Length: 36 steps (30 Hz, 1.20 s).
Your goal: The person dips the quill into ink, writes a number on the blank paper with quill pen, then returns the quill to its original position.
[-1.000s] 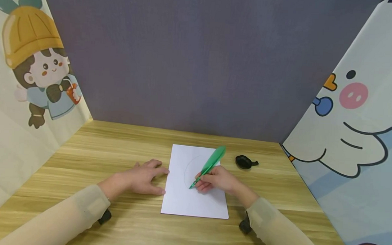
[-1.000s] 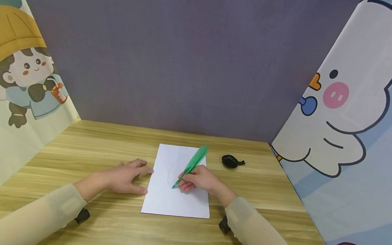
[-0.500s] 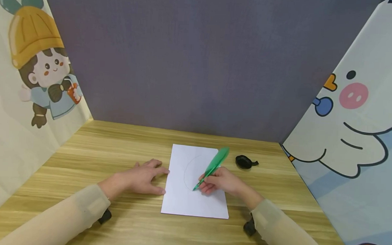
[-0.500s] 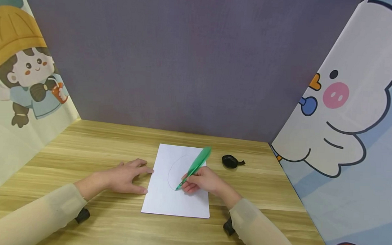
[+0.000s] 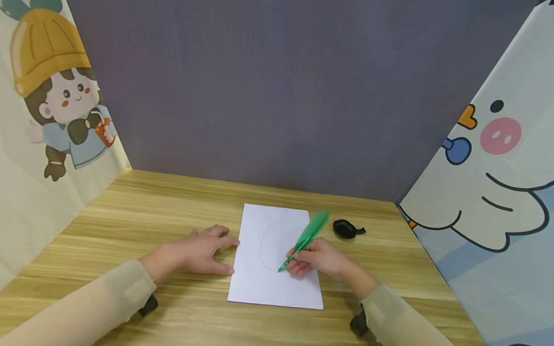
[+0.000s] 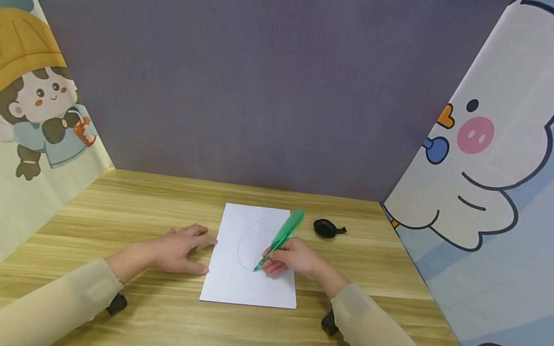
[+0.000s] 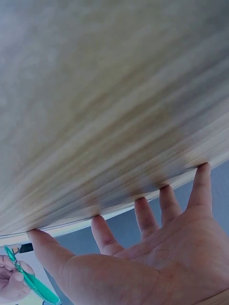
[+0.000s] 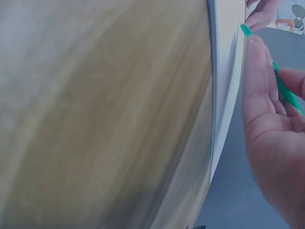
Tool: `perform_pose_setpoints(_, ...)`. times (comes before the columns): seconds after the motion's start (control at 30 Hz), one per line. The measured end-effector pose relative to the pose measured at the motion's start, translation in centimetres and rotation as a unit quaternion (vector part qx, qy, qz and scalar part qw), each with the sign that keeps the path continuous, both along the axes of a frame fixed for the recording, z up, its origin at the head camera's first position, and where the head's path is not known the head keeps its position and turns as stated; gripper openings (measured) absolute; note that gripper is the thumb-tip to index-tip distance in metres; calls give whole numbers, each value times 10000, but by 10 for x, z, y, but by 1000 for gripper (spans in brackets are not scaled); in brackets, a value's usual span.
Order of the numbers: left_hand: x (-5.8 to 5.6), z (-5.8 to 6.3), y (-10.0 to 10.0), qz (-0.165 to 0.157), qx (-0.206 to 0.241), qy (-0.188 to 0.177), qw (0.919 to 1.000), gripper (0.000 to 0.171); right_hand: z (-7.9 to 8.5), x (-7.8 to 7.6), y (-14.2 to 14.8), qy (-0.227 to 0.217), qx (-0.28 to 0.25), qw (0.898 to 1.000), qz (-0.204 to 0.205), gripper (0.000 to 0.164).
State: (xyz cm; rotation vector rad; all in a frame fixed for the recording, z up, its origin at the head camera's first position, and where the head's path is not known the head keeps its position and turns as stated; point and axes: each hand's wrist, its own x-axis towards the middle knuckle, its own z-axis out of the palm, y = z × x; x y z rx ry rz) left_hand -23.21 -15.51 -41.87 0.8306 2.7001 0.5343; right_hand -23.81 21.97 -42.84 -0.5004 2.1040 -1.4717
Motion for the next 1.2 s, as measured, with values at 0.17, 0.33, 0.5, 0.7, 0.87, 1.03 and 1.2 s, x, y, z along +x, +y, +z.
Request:
perform_pose_setpoints(0.17, -2, -1, 0, 9, 2, -14, 10000, 78, -2, 1, 5, -3, -63, 10000, 25, 32)
perform_pose_setpoints(0.33, -2, -1, 0, 8, -13, -15, 10000, 77, -3, 1, 8, 17, -71, 10000, 30, 32)
perform_pose_setpoints(0.5, -1, -1, 1, -24, 27, 3, 10000, 78, -3, 2, 10, 17, -69, 10000, 25, 32)
perform_pose_setpoints(0.7, -2, -3, 0, -45, 12, 37, 10000, 78, -2, 2, 13, -4, -68, 10000, 58, 32)
perform_pose_setpoints(0.87, -3, -4, -1, -57, -20, 48, 10000, 78, -2, 2, 14, -40, -55, 10000, 35, 32)
perform_pose_setpoints(1.03, -3, -5, -1, -33, 20, 58, 10000, 79, -3, 2, 16, -56, -74, 9999, 57, 32)
perform_pose_setpoints(1.2, -3, -3, -1, -4, 4, 47, 10000, 79, -3, 2, 18, -58, -104, 9999, 98, 32)
